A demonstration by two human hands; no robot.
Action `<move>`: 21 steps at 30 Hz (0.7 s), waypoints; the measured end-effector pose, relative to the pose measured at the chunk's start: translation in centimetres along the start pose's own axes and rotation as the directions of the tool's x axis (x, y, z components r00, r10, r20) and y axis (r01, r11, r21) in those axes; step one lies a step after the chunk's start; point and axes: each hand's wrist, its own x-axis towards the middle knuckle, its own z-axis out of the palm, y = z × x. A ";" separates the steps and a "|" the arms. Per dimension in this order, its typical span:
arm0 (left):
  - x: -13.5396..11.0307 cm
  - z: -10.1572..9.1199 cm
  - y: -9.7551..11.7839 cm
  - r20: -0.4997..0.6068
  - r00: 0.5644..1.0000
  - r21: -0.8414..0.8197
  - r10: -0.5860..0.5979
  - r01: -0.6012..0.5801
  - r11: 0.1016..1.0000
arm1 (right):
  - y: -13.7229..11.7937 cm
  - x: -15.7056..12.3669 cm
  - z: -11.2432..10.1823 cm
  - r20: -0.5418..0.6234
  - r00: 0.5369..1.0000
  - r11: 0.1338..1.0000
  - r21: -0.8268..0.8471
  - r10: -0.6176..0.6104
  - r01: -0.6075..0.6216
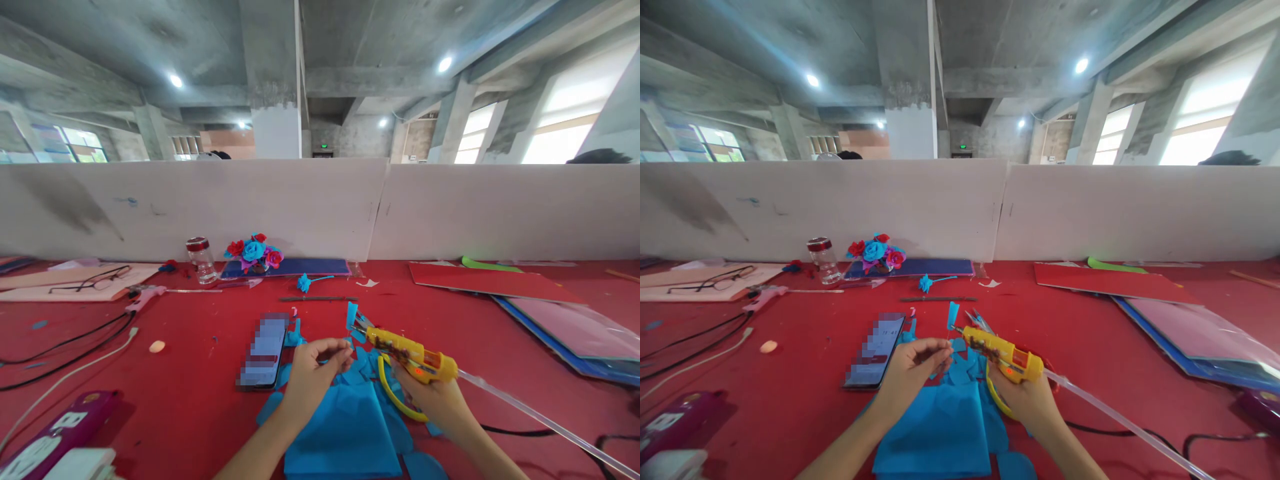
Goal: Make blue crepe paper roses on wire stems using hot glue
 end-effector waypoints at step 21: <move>-0.2 0.0 0.1 -0.015 1.000 0.012 0.005 -0.005 1.000 | 0.1 -0.2 0.1 -0.023 0.994 0.993 -0.062 -0.104 0.102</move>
